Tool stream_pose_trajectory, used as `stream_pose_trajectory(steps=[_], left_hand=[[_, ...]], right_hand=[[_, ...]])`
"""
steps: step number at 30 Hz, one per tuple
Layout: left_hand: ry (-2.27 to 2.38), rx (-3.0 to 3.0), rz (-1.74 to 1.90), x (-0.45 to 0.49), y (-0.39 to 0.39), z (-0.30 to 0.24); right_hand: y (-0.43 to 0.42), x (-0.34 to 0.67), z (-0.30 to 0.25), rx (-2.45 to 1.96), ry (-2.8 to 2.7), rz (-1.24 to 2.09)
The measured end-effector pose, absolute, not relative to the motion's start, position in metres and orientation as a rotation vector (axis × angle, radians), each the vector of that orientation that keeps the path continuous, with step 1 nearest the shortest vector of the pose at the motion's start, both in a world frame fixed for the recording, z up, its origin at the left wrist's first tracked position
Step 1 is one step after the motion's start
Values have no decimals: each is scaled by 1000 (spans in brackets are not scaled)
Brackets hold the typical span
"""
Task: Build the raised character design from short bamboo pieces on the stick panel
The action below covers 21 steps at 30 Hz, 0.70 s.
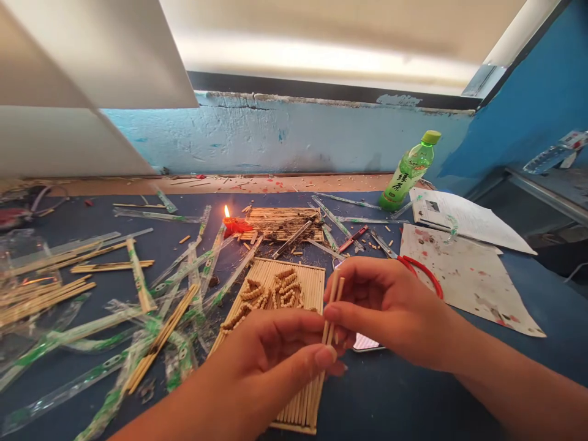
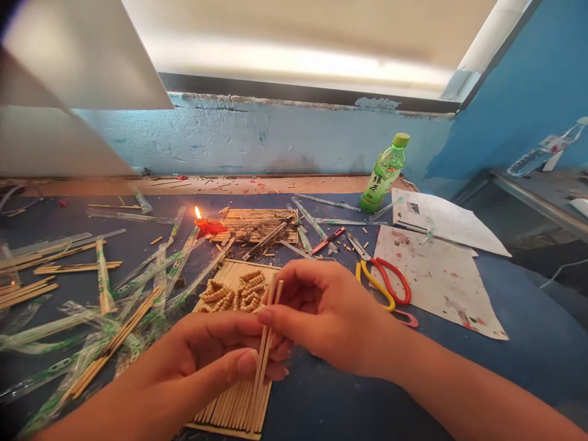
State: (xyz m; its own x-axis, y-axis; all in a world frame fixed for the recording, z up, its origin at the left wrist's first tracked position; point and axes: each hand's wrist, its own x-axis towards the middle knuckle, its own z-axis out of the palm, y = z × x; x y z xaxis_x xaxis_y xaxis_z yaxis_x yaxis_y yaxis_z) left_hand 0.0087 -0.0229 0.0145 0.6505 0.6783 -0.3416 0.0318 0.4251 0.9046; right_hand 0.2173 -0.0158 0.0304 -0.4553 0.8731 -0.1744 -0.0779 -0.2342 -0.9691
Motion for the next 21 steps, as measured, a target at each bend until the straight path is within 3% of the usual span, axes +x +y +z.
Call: stream_pose_trajectory(steps=[21], left_hand=[[916,910,458,7,-28,12]], right_hand=[[-9,230,22,-1072,-1293,1680]])
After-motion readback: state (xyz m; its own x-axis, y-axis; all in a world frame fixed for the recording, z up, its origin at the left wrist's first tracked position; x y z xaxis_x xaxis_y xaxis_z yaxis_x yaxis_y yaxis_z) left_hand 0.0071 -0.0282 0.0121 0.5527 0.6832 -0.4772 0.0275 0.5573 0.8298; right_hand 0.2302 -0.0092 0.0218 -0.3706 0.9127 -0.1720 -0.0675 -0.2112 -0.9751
